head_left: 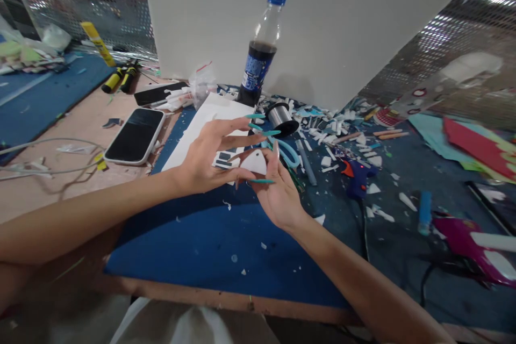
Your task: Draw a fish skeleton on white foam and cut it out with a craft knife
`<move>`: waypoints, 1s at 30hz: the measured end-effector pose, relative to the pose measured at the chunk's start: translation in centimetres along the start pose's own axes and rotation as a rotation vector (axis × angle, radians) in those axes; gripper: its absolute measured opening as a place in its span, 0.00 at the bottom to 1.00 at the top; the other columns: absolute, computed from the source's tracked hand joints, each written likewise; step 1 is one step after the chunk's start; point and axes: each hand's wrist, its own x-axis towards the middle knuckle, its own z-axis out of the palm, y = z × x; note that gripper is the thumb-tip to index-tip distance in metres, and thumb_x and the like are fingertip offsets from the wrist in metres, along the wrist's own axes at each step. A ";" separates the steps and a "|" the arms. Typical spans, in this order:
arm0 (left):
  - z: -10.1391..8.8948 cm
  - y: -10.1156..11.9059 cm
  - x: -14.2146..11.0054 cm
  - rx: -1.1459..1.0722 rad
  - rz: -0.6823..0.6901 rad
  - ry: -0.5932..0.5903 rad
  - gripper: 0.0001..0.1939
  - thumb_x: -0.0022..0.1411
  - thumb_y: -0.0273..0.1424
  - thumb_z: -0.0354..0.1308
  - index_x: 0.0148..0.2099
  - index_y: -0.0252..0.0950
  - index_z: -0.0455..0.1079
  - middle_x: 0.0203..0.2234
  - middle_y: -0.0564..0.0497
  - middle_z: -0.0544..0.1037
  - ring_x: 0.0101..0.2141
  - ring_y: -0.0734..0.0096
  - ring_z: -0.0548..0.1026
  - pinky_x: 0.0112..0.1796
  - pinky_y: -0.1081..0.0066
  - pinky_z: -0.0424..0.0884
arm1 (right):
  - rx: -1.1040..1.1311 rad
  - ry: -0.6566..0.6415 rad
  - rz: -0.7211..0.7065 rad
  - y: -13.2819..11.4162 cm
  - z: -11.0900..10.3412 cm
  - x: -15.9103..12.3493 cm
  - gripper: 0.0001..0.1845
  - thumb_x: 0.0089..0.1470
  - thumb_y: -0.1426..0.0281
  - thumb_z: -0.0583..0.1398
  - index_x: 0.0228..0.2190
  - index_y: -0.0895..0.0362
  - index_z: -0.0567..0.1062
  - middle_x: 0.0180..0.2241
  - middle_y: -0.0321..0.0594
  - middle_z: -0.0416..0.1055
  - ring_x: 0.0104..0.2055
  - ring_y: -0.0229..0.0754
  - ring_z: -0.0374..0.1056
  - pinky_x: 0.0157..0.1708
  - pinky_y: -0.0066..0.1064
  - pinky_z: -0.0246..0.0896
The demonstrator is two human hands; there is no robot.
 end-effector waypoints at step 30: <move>-0.1 0.0 0.2 0.165 0.066 -0.068 0.23 0.60 0.46 0.52 0.49 0.34 0.67 0.44 0.43 0.75 0.46 0.66 0.73 0.47 0.67 0.71 | 0.031 -0.003 0.006 -0.3 0.1 0.3 0.15 0.51 0.52 0.58 0.33 0.48 0.76 0.29 0.34 0.72 0.32 0.38 0.69 0.38 0.34 0.67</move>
